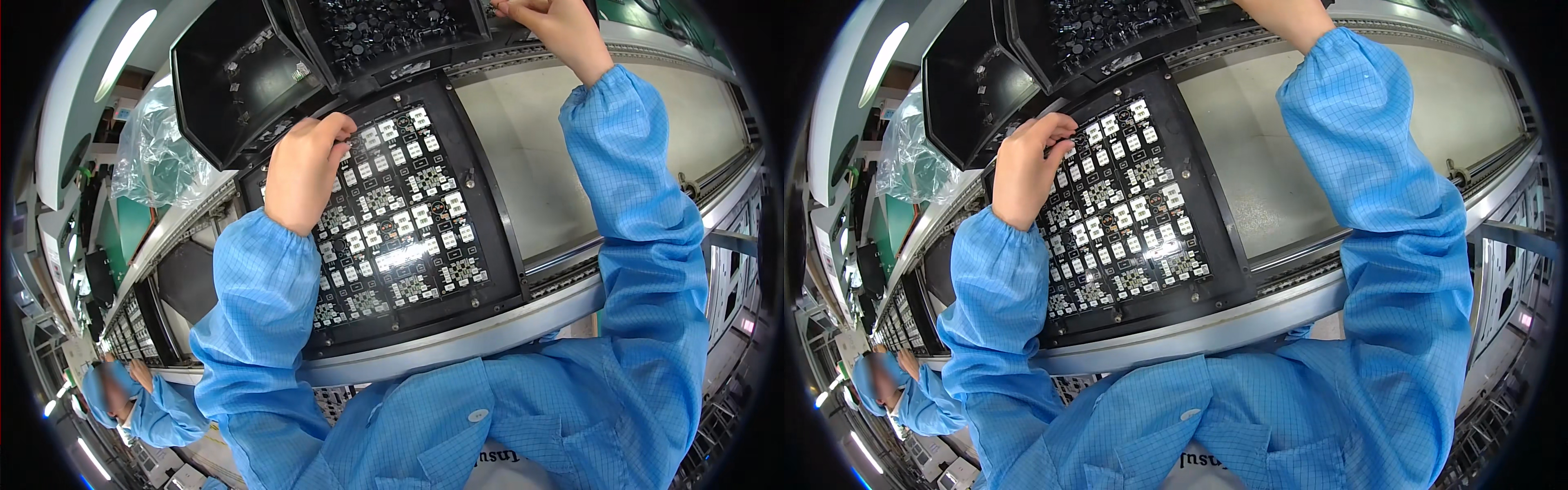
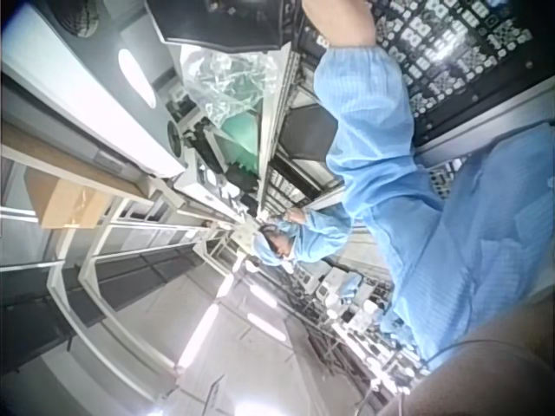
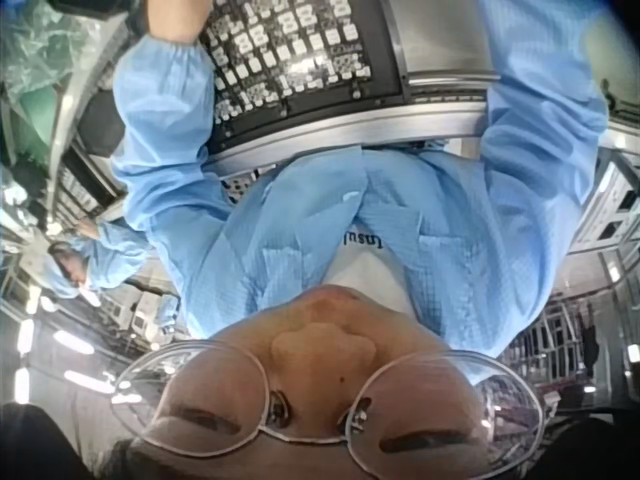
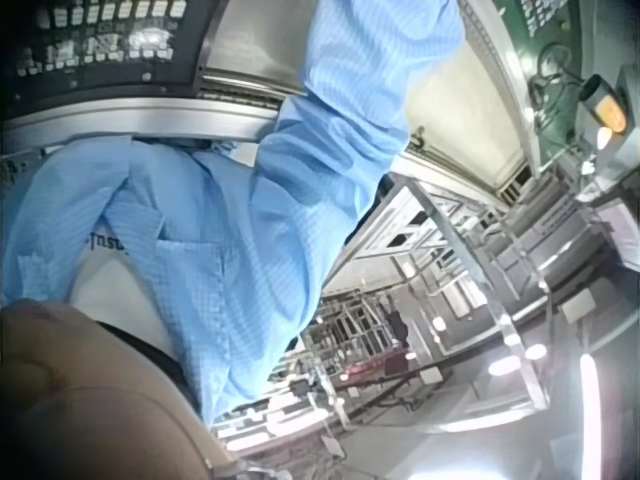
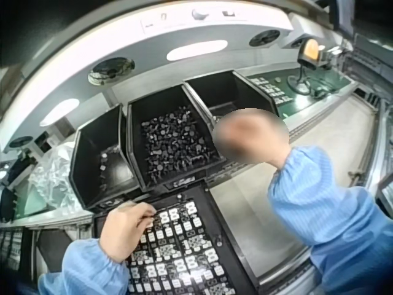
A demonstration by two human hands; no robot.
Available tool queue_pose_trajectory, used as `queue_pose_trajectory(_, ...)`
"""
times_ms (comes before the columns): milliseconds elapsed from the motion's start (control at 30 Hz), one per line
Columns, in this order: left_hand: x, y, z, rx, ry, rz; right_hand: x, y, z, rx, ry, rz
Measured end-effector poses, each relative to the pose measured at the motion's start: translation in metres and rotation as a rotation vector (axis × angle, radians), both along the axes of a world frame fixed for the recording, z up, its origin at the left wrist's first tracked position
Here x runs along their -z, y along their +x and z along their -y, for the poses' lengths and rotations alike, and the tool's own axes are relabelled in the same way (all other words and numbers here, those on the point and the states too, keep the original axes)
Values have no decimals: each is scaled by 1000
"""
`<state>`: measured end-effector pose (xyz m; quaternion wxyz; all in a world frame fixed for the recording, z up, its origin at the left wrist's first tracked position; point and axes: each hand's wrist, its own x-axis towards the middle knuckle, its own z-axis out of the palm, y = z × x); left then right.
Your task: Manually place small electronic components into designated slots on an array of circuit boards.
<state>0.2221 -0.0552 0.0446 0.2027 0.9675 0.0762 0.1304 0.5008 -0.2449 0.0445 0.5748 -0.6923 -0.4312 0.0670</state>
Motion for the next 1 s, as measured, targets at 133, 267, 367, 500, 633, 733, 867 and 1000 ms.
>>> queue_pose_trajectory(133, 4, -3, -2, -12, 56, 21, 2, -1, -5, 5, -15, 66)
queue_pose_trajectory(267, 4, 2, -1, 34, 73, -27, -14, -14, 1, 26, -45, 7)
queue_pose_trajectory(367, 6, 2, 2, 30, 57, -39, -14, -12, 4, 10, -34, 3)
queue_pose_trajectory(500, -6, -15, 13, 30, 54, 32, -18, -13, 4, 0, -30, 24)
queue_pose_trajectory(633, -28, -62, 10, -206, 302, 134, -22, -14, 10, -52, 2, -46)
queue_pose_trajectory(733, -22, -116, -13, -582, 327, -157, -27, -15, 16, -89, 35, -75)
queue_pose_trajectory(867, 17, -149, -11, -647, 278, -353, -50, -42, 26, -196, 12, -86)
queue_pose_trajectory(1000, 21, -142, -6, -640, 206, -309, -51, -82, 28, -346, -53, -289)
